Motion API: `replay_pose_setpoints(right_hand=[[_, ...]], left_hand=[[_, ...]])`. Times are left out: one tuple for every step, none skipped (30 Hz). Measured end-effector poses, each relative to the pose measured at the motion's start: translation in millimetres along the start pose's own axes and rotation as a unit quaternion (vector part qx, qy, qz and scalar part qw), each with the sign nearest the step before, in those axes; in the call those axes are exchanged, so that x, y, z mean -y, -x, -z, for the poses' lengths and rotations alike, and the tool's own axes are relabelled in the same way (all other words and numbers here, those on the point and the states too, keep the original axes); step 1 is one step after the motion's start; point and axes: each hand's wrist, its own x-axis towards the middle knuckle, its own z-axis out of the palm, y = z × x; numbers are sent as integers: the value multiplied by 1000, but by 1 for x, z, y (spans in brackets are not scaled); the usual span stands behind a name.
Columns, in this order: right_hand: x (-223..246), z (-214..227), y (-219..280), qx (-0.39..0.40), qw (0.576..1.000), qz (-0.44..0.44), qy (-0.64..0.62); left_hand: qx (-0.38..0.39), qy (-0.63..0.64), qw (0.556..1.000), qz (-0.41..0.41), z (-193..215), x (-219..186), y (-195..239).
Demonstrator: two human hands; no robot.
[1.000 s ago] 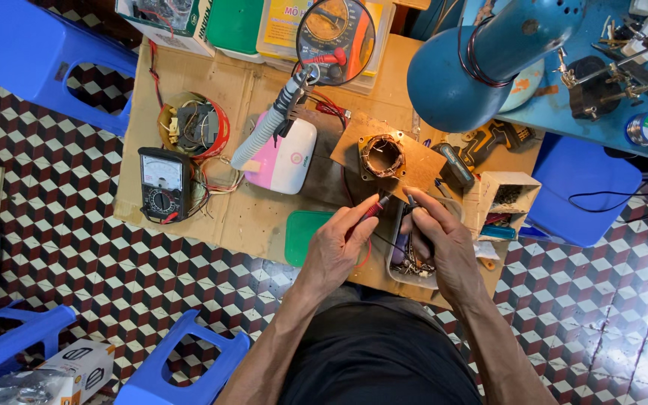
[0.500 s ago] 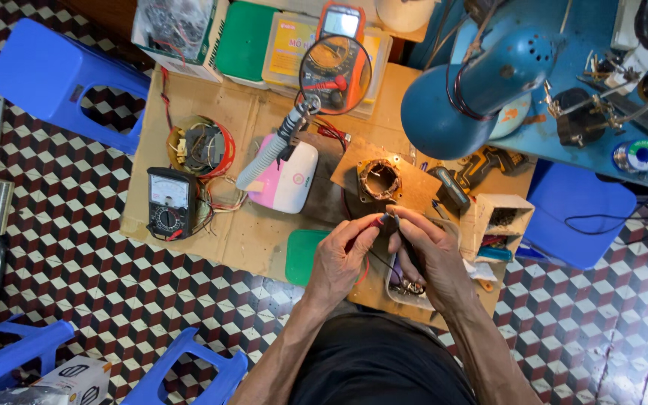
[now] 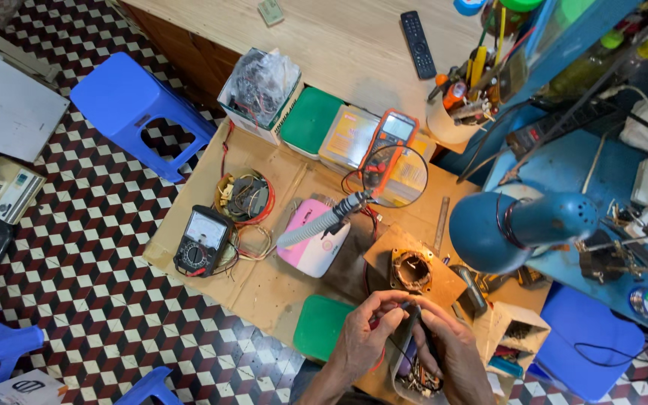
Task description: The person works on a cylindrical motor component at a cluttered workbench. They use a soldering iron to heat and adjust internal wires, then use a multimeter to test electrical continuity. The person also uses a magnifying glass and a fume extractor during the process.
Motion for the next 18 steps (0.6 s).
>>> replay_pose_setpoints(right_hand=[[0,-3,-6,-8,1000,-10,6],[-3,-5,-11,-17,1000,-20,10],[-5,-8,-17,-2,1000,-30,-3],[-8,-12,-21,10,999,-41,-19],[-9,-16,-26,22,998,-52,-35],[-11,-18,-31,29,998,-55,-33],[-13,-21,-38,36,997,-58,-30],[-15,-24,-43,40,997,-63,-27],[-18,-27,-47,-15,993,-102,-54],[-21,-29,-53,-68,984,-141,-80],[-23,-30,-59,-122,971,-177,-105],[-26,-31,-64,-116,975,-161,-98],[-29,-31,-68,-109,979,-144,-90],[-34,-32,-71,-103,983,-128,-83],[-38,-32,-74,-106,981,-134,-91],[-40,-32,-76,-112,979,-136,-100],[-41,-33,-78,-117,977,-137,-109],[-41,-33,-82,-100,982,-127,-95]], left_hand=[[-10,5,1000,5,4,2,-3],[-18,9,1000,11,8,5,-6],[-28,23,999,23,11,9,-9],[-36,36,998,37,16,12,-12],[-43,49,997,52,21,14,-18],[-46,50,996,56,26,18,-24],[-50,51,996,60,31,22,-31],[-53,55,995,67,36,25,-35],[-48,70,993,78,41,29,-40],[-45,86,991,88,46,32,-45],[-42,102,989,97,51,34,-51],[-43,87,989,112,55,36,-57],[-44,72,988,127,59,37,-62],[-45,56,987,143,63,38,-65],[-48,53,985,157,67,38,-68],[-47,50,983,170,69,36,-72],[-46,46,981,183,72,33,-76],[-42,58,980,186,74,31,-81]])
